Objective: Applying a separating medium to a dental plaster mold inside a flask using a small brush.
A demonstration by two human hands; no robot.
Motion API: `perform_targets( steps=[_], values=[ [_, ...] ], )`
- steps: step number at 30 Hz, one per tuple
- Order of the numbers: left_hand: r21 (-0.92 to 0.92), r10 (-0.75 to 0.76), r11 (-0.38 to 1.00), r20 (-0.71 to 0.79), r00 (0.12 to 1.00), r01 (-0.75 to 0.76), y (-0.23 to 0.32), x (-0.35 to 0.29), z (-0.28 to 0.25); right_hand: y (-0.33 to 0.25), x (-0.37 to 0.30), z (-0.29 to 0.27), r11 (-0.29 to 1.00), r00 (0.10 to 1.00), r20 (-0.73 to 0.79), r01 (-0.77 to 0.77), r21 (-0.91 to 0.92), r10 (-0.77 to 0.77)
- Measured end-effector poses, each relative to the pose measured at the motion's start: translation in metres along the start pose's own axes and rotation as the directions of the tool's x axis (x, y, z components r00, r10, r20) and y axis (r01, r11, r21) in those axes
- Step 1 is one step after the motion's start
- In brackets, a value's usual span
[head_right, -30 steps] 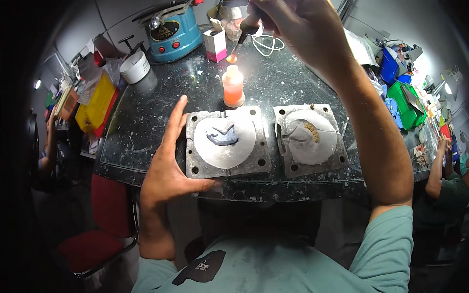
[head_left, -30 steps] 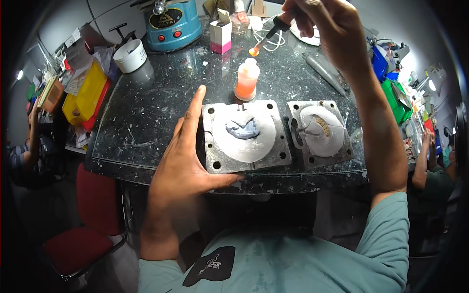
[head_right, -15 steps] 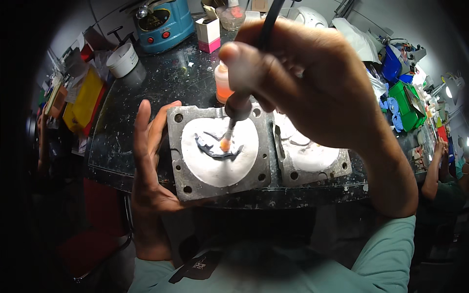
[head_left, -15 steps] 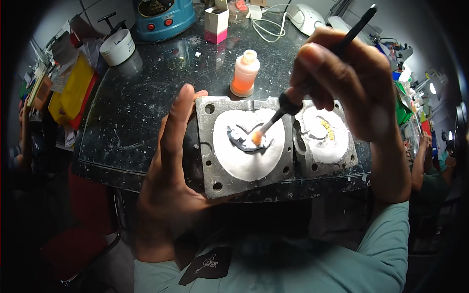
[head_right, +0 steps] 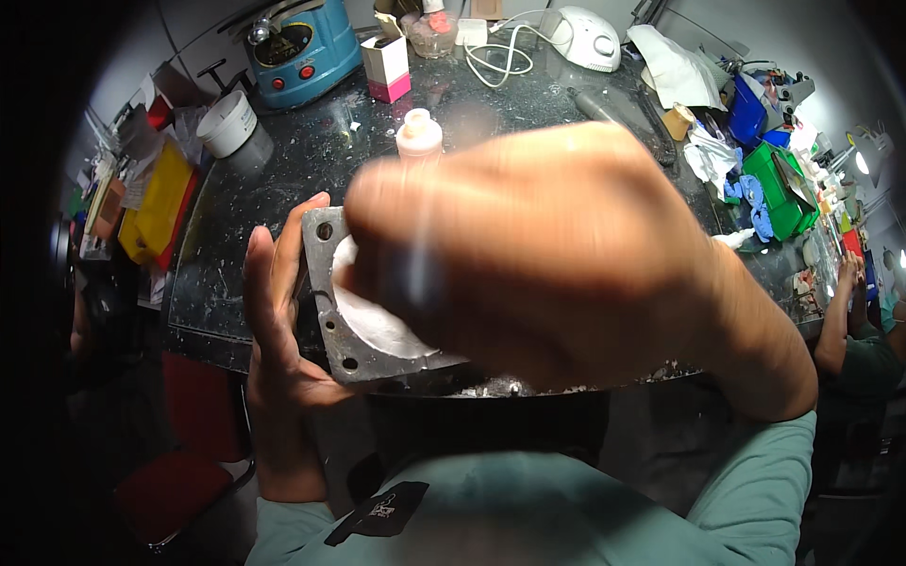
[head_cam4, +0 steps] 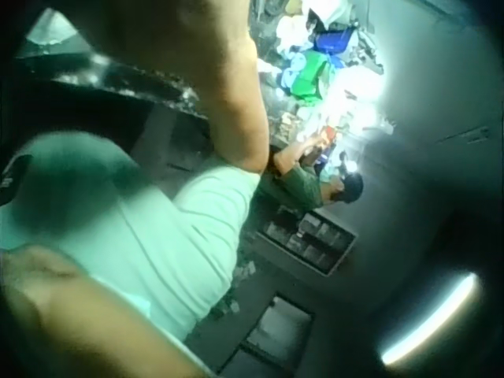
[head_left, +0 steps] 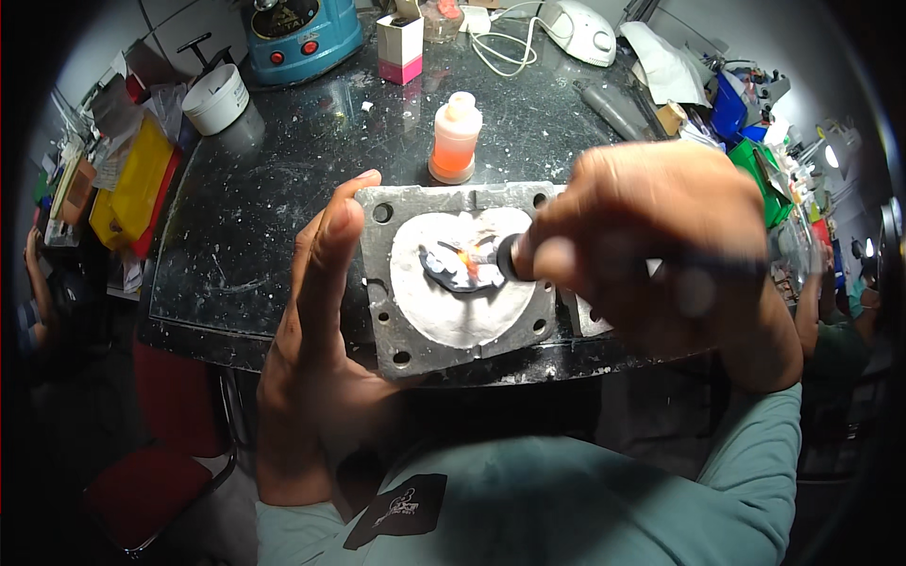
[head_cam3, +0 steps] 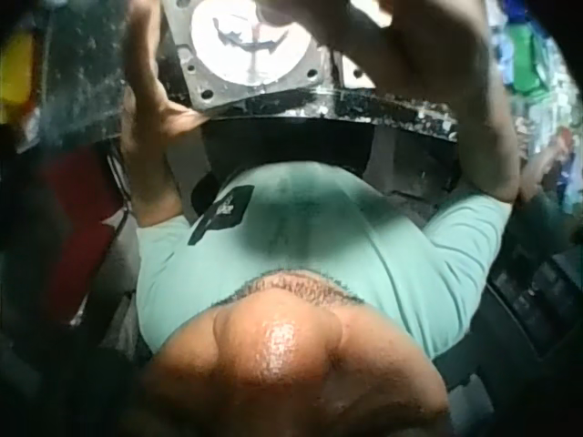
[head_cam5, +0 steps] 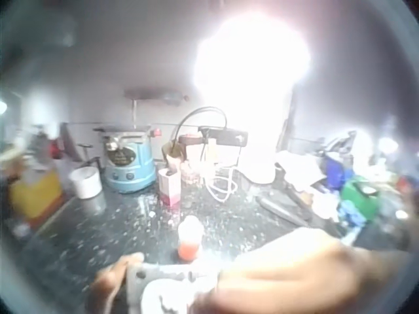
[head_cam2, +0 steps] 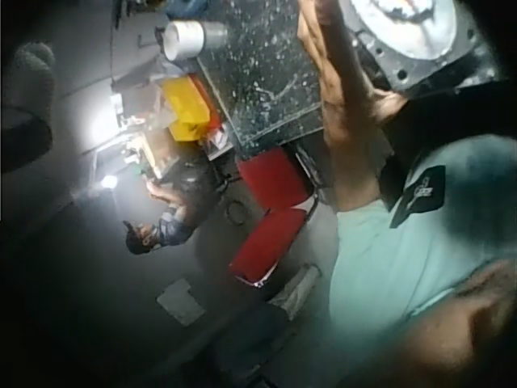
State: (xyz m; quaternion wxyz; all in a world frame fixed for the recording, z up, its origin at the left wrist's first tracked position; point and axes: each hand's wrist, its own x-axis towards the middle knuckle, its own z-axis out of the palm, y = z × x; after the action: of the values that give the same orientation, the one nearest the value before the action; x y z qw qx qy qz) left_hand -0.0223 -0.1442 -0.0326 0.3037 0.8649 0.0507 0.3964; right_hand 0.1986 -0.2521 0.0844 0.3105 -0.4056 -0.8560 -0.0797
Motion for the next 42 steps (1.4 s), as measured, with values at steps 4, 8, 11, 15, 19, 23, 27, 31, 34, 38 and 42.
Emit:
perform_targets(
  steps=[4, 8, 11, 15, 19, 23, 27, 31, 34, 38, 42],
  values=[
    [-0.092, 0.024, 0.995, -0.129, 0.991, -0.036, -0.003, -0.004, 0.008, 0.005, -0.019, 0.015, 0.887, 0.941, -0.225, -0.132, 0.443, 0.252],
    [-0.056, -0.006, 0.998, -0.096, 0.995, 0.001, -0.001, -0.001, 0.003, -0.003, -0.02, -0.003, 0.898, 0.953, -0.094, -0.235, 0.371, 0.288],
    [-0.02, 0.0, 1.0, -0.122, 0.992, -0.002, 0.003, -0.004, 0.004, -0.003, -0.022, 0.008, 0.88, 0.93, -0.23, -0.158, 0.449, 0.285],
    [-0.076, -0.004, 0.997, -0.105, 0.994, -0.004, -0.003, -0.004, 0.005, -0.011, -0.023, 0.003, 0.878, 0.907, -0.18, -0.294, 0.378, 0.381],
    [-0.02, 0.027, 0.999, -0.093, 0.995, -0.029, 0.001, 0.0, 0.003, -0.008, -0.021, -0.003, 0.871, 0.915, -0.149, -0.294, 0.393, 0.376],
    [-0.009, -0.034, 0.999, -0.123, 0.992, 0.033, 0.005, -0.003, 0.007, -0.011, -0.024, -0.005, 0.668, 0.815, -0.093, -0.398, 0.629, 0.572],
    [-0.312, -0.251, 0.925, -0.077, 0.965, 0.216, 0.019, 0.001, 0.012, -0.008, -0.031, 0.0, 0.757, 0.85, -0.138, -0.366, 0.541, 0.509],
    [-0.359, -0.365, 0.881, -0.101, 0.925, 0.308, 0.021, -0.005, 0.019, -0.004, -0.037, 0.002, 0.736, 0.844, -0.073, -0.417, 0.533, 0.531],
    [-0.425, -0.39, 0.848, -0.094, 0.916, 0.317, 0.018, -0.006, 0.019, -0.002, -0.042, 0.005, 0.764, 0.859, -0.062, -0.415, 0.494, 0.507],
    [-0.424, -0.372, 0.853, -0.082, 0.925, 0.305, 0.012, -0.006, 0.017, 0.002, -0.036, -0.01, 0.896, 0.944, 0.126, -0.328, 0.297, 0.304],
    [-0.421, -0.365, 0.857, -0.088, 0.927, 0.297, 0.015, -0.006, 0.018, -0.005, -0.044, -0.005, 0.733, 0.86, 0.088, -0.478, 0.484, 0.503]
  ],
)
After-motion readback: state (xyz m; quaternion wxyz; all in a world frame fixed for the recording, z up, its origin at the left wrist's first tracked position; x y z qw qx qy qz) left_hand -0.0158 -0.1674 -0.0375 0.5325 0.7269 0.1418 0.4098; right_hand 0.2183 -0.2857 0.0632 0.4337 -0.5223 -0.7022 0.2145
